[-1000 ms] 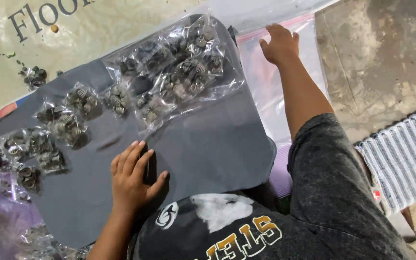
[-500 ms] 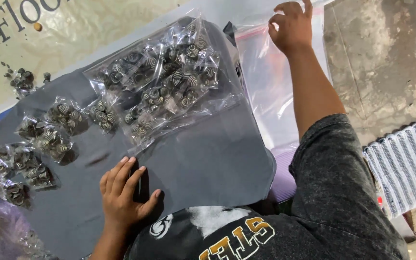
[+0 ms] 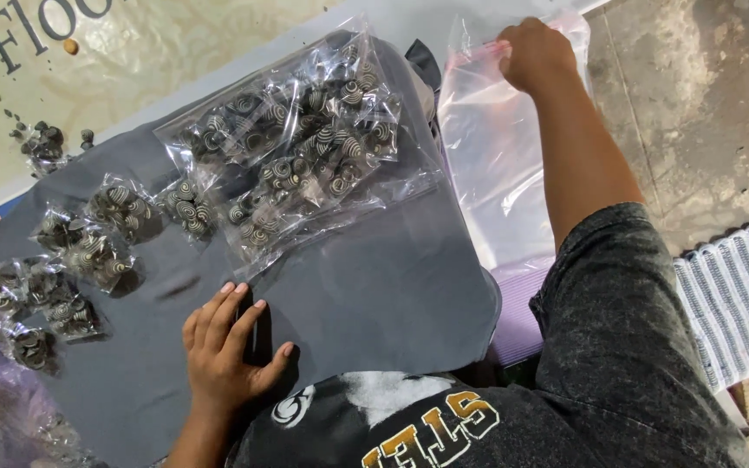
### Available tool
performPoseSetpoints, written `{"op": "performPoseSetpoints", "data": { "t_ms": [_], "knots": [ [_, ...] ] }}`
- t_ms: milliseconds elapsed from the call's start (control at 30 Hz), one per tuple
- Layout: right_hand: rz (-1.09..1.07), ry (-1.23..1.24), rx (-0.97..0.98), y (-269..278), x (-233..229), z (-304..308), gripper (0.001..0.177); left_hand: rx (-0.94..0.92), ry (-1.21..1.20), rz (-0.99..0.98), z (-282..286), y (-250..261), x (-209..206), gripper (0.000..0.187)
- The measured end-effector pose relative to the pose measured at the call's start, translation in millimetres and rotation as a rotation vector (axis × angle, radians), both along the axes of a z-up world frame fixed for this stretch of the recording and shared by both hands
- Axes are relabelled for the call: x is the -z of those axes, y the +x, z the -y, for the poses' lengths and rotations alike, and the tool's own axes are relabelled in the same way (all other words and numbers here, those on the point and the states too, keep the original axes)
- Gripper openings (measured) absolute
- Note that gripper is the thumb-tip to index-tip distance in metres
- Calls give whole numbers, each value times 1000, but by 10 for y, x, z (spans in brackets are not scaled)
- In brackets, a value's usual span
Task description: The person organizes and packages metal fasteners into small clear bags, placing them on a tray and smoothing the bags by hand.
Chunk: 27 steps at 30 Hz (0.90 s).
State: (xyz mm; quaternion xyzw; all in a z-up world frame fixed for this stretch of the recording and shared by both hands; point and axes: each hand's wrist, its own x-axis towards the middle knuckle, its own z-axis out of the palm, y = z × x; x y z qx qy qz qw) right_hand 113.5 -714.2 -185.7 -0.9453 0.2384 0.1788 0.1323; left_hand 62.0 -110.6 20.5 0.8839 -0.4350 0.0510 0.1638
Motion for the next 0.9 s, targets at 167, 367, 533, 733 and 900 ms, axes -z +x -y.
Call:
{"op": "performPoseSetpoints", "data": {
  "t_ms": [167, 367, 533, 733, 900],
  "knots": [
    [43, -161, -116, -20, 375, 0, 29, -3, 5, -9, 0, -5, -13, 54],
    [0, -381, -312, 7, 231, 26, 14, 15, -6, 10, 1, 20, 3, 54],
    [-37, -166, -244, -14, 56, 81, 14, 6, -6, 23, 1, 6, 4, 56],
    [6, -180, -301, -56, -47, 256, 36, 4, 1, 21, 4, 1, -21, 54],
    [100, -407, -175, -37, -757, 110, 26, 1, -10, 8, 0, 7, -41, 55]
  ]
}}
